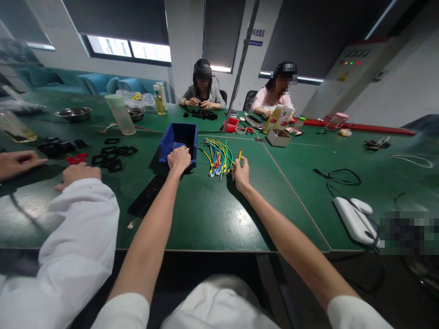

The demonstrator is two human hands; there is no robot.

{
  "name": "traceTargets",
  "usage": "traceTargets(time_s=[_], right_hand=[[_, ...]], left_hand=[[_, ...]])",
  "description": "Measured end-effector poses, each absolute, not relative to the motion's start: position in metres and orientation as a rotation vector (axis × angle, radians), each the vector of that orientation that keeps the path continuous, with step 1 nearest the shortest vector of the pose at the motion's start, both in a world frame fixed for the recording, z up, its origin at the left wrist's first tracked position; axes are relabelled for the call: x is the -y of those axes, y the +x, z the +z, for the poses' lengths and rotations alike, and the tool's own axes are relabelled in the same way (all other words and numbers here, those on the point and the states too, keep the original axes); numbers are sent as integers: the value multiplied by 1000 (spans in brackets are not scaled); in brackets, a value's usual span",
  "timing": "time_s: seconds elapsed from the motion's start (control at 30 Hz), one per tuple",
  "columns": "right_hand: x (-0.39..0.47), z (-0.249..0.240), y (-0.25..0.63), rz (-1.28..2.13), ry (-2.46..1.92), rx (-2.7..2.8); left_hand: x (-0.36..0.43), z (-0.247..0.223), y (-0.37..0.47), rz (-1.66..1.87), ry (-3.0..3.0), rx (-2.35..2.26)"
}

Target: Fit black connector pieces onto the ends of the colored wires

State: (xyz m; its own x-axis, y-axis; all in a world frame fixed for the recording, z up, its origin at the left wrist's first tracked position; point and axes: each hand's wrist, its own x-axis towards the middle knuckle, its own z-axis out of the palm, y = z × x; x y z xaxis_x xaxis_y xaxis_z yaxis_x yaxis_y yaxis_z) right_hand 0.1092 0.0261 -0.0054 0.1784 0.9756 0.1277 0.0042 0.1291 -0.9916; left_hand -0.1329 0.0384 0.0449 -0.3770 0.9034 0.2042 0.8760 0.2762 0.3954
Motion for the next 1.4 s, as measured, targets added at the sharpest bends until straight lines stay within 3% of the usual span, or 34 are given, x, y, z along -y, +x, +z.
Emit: traceTargets(time_s=[0.67, 1.0, 1.4], right_hand=[[-36, -16, 105, 952, -1116, 930], [-12, -8, 102, 862, -1021, 966], [-19, -8, 106, 1007, -977, 967]], left_hand=[[-27, 44, -128, 693, 1800, -2527], [-23, 42, -127, 766, 1784, -2528], [-31, 26, -130, 994, 1858, -2593]])
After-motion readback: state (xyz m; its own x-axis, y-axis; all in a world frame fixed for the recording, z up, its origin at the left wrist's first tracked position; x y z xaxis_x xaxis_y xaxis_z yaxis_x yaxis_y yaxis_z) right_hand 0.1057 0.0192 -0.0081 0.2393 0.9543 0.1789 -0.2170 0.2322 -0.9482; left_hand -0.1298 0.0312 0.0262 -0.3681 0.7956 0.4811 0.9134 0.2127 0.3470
